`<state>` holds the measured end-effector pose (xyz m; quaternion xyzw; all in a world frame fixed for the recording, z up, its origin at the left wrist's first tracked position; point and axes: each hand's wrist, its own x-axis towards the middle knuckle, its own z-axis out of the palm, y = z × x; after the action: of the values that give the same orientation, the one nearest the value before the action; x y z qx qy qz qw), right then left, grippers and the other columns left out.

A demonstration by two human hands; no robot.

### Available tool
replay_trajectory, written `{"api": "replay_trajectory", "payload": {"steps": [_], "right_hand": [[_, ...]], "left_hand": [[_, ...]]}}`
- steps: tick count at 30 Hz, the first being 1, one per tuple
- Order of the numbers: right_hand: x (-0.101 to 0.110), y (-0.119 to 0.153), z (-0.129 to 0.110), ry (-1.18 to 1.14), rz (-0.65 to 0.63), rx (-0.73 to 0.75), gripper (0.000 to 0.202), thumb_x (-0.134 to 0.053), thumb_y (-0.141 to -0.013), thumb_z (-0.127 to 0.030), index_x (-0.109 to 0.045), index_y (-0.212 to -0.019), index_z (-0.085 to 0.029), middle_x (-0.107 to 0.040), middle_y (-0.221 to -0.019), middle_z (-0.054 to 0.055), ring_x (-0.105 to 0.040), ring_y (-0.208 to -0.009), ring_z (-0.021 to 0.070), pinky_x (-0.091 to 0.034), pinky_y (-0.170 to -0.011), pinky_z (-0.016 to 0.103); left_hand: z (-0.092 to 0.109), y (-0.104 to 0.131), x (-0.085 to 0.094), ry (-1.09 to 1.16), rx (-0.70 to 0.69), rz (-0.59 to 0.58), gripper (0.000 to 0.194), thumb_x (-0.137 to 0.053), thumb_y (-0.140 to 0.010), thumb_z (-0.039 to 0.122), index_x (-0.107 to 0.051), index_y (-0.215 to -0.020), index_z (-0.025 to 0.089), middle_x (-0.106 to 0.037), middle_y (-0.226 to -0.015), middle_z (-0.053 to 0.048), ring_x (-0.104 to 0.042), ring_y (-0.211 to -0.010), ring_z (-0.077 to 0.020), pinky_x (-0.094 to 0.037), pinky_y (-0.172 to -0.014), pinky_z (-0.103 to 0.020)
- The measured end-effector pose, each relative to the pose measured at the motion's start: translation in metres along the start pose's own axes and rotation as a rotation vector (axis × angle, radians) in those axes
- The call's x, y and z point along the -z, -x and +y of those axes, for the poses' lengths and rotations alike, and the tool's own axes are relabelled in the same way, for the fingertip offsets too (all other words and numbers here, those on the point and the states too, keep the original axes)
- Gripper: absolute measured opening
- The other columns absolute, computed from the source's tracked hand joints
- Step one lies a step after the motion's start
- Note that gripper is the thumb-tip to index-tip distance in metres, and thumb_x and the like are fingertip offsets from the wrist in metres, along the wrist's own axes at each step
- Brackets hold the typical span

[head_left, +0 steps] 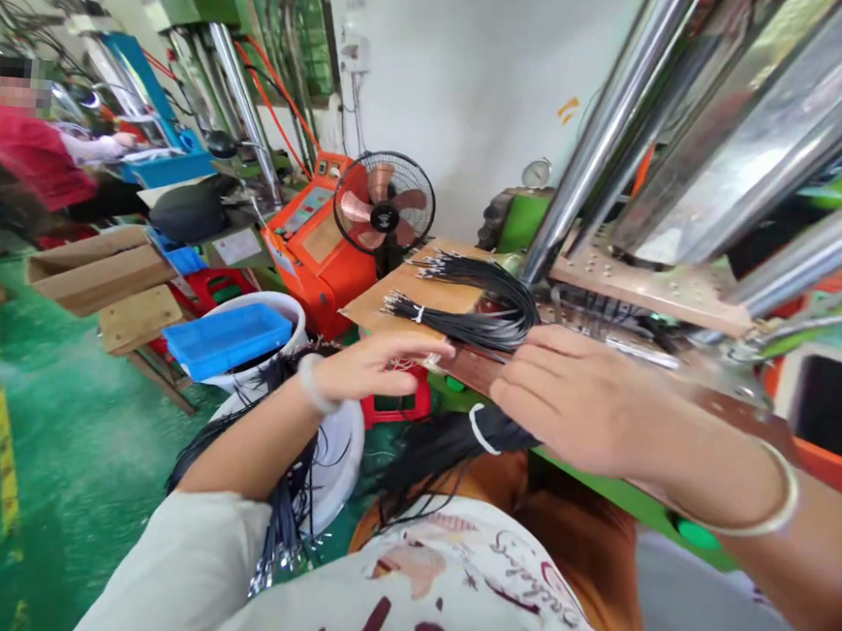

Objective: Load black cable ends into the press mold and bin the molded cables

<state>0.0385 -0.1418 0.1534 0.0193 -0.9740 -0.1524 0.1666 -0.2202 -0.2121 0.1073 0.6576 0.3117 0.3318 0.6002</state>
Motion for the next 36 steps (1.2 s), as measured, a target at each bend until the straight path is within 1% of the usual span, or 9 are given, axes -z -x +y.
{"api": "replay_trajectory", "payload": {"steps": [5, 9, 12, 14, 19, 24, 27, 31, 36], "right_hand": [[0.05, -0.027, 0.027, 0.12, -0.033, 0.054, 0.023, -0.04, -0.099, -0.026, -0.06, -0.112, -0.024, -0.062, -0.112, 0.004, -0.055, -0.114, 0.0217, -0.038, -0.103, 0.045], [0.064, 0.003, 0.047, 0.121, 0.309, -0.49, 0.055, -0.05, -0.094, -0.034, -0.036, -0.144, -0.017, -0.036, -0.15, 0.011, -0.029, -0.141, 0.0294, -0.014, -0.114, 0.056], [0.032, 0.023, 0.034, -0.336, 0.584, -0.857, 0.076, -0.066, -0.081, -0.052, -0.04, -0.142, -0.014, -0.055, -0.132, 0.017, -0.053, -0.123, 0.0301, -0.041, -0.103, 0.049], [-0.004, 0.021, 0.017, -0.624, 0.543, -0.896, 0.091, -0.076, -0.067, -0.055, -0.04, -0.142, -0.017, -0.055, -0.134, 0.016, -0.054, -0.12, 0.0328, -0.048, -0.099, 0.049], [-0.063, 0.011, -0.011, -0.767, 0.721, -1.052, 0.037, -0.064, -0.072, -0.044, -0.061, -0.098, -0.017, -0.07, -0.091, 0.007, -0.064, -0.084, 0.0268, -0.054, -0.078, 0.041], [-0.061, 0.039, -0.026, -0.757, 0.5, -1.033, 0.037, -0.066, -0.068, -0.04, -0.06, -0.098, -0.02, -0.068, -0.082, 0.003, -0.063, -0.075, 0.0244, -0.053, -0.069, 0.037], [-0.06, 0.038, -0.036, -0.717, 0.597, -1.048, 0.055, -0.073, -0.068, -0.046, -0.054, -0.114, -0.021, -0.069, -0.099, 0.006, -0.065, -0.089, 0.0261, -0.053, -0.081, 0.04], [-0.066, 0.03, -0.039, -0.741, 0.74, -1.119, 0.03, -0.064, -0.074, -0.047, -0.06, -0.089, -0.021, -0.067, -0.076, 0.004, -0.064, -0.071, 0.0247, -0.053, -0.07, 0.038], [-0.053, 0.052, -0.036, -0.609, 0.688, -1.159, 0.018, -0.056, -0.067, -0.038, -0.059, -0.073, -0.021, -0.063, -0.067, 0.002, -0.058, -0.063, 0.0216, -0.047, -0.059, 0.033]], "left_hand": [[0.002, -0.085, -0.026, 0.194, -0.079, -0.352, 0.074, -0.08, -0.048, 0.07, -0.069, -0.092, 0.011, -0.071, -0.084, -0.014, -0.069, -0.09, -0.0343, -0.054, -0.081, -0.042], [0.038, -0.112, -0.03, 0.416, -0.272, -0.011, 0.046, -0.077, -0.068, 0.042, -0.061, -0.101, 0.015, -0.069, -0.078, -0.006, -0.068, -0.067, -0.0186, -0.053, -0.072, -0.031], [0.067, -0.128, -0.032, 0.457, -0.378, 0.18, 0.033, -0.071, -0.076, 0.024, -0.058, -0.105, 0.016, -0.066, -0.08, -0.001, -0.066, -0.066, -0.0133, -0.052, -0.073, -0.029], [0.081, -0.141, -0.039, 0.453, -0.419, 0.218, 0.028, -0.065, -0.082, 0.02, -0.058, -0.108, 0.015, -0.065, -0.078, -0.001, -0.066, -0.069, -0.013, -0.051, -0.077, -0.03], [0.11, -0.15, -0.051, 0.462, -0.512, 0.367, 0.029, -0.061, -0.086, 0.015, -0.06, -0.115, 0.019, -0.059, -0.071, 0.004, -0.061, -0.064, -0.0084, -0.049, -0.076, -0.026], [0.134, -0.133, -0.044, 0.544, -0.699, 0.531, 0.029, -0.05, -0.093, 0.013, -0.057, -0.12, 0.023, -0.051, -0.07, 0.007, -0.055, -0.059, -0.0036, -0.047, -0.073, -0.021], [0.136, -0.137, -0.057, 0.544, -0.657, 0.492, 0.021, -0.048, -0.094, 0.013, -0.058, -0.112, 0.019, -0.052, -0.071, 0.005, -0.054, -0.058, -0.0027, -0.047, -0.07, -0.019], [0.127, -0.146, -0.081, 0.489, -0.604, 0.342, 0.018, -0.054, -0.09, 0.011, -0.058, -0.107, 0.017, -0.055, -0.073, 0.004, -0.059, -0.064, -0.0045, -0.051, -0.074, -0.021], [0.132, -0.139, -0.088, 0.506, -0.579, 0.462, 0.013, -0.049, -0.098, 0.025, -0.058, -0.101, 0.016, -0.052, -0.074, 0.004, -0.061, -0.068, -0.0041, -0.053, -0.078, -0.022]]}}
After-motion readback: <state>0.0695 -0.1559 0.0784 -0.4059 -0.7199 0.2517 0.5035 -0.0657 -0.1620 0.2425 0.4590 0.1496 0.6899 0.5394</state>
